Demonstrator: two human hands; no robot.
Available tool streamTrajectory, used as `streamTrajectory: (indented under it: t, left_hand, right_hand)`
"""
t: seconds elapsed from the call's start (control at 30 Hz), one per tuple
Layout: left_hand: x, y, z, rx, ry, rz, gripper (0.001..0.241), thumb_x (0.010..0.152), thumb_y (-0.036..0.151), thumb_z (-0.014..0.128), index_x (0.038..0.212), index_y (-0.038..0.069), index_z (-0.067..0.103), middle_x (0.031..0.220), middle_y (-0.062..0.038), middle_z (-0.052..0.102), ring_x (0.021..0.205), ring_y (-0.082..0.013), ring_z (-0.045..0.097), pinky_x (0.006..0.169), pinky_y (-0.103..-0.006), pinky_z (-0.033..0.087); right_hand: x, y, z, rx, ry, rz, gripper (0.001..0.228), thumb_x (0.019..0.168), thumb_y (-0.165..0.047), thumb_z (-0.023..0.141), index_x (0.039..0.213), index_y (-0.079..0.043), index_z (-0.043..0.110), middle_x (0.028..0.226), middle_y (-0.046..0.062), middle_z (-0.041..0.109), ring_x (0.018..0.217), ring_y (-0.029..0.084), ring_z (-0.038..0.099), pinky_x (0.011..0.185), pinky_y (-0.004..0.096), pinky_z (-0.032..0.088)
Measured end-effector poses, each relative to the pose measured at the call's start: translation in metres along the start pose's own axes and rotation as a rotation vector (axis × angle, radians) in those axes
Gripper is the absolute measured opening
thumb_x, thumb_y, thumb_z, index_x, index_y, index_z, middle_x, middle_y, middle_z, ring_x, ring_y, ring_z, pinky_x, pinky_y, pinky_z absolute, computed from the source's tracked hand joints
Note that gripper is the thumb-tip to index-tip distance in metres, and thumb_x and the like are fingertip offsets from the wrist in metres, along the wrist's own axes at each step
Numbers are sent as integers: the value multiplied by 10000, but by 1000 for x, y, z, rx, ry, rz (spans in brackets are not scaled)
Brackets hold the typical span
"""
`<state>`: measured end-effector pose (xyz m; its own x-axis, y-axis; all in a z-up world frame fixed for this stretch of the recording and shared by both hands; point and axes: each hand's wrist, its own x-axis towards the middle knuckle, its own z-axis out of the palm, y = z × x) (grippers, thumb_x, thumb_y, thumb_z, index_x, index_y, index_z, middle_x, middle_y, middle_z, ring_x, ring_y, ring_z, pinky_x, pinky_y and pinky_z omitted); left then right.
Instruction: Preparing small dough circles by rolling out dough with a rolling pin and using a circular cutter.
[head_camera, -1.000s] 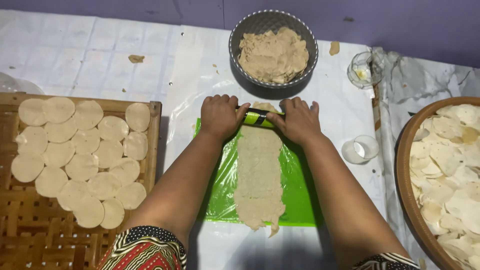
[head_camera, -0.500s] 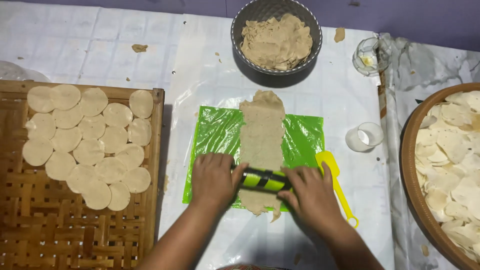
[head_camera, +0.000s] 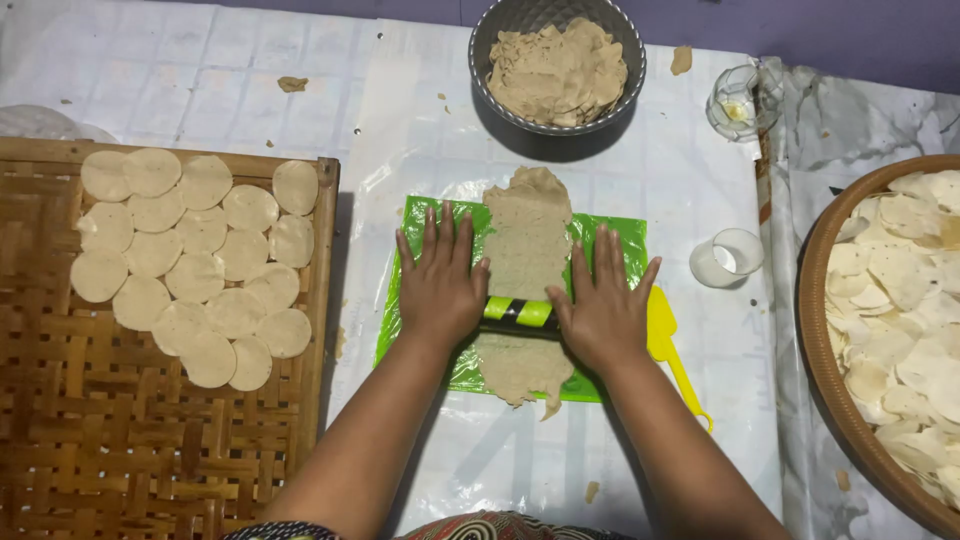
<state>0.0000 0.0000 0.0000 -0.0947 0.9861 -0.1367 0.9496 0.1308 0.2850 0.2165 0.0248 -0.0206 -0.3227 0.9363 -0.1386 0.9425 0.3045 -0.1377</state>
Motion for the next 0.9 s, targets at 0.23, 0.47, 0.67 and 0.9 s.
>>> streamTrajectory:
  t: [0.23, 0.47, 0.67, 0.9]
  left_hand:
    - [-91, -16, 37, 21, -52, 28, 650, 1073, 484, 153, 1617, 140, 241, 1684, -155, 198, 1562, -337, 97, 1228, -555, 4]
    - [1, -17, 28, 30, 68, 35, 692, 1074, 535, 165, 1601, 115, 319, 1661, -164, 298, 1556, -347, 209, 1246, -559, 55]
    - [-49, -13, 22, -15, 65, 52, 672, 1072, 523, 186, 1609, 135, 298, 1676, -186, 246, 1560, -378, 160, 1229, -600, 25]
    - [-79, -15, 6, -169, -97, -26, 705, 1049, 554, 179, 1624, 150, 229, 1684, -160, 207, 1562, -337, 138, 1234, -554, -40]
  right_hand:
    - [-93, 8, 76, -28, 281, -181, 837, 1042, -612, 284, 1607, 2, 230, 1669, 289, 214, 1559, 396, 194, 1199, 704, 64]
    - [12, 7, 29, -29, 91, -26, 845, 1027, -731, 162, 1602, -136, 327, 1707, 173, 199, 1590, 290, 155, 1235, 640, -46]
    - [-33, 0, 37, -15, 198, -95, 786, 1046, -657, 220, 1578, -94, 358, 1694, 215, 223, 1578, 323, 191, 1238, 629, 23]
    - [-58, 12, 31, 179, -91, 46, 687, 1097, -558, 170, 1609, -125, 318, 1641, 191, 342, 1546, 315, 272, 1230, 655, -18]
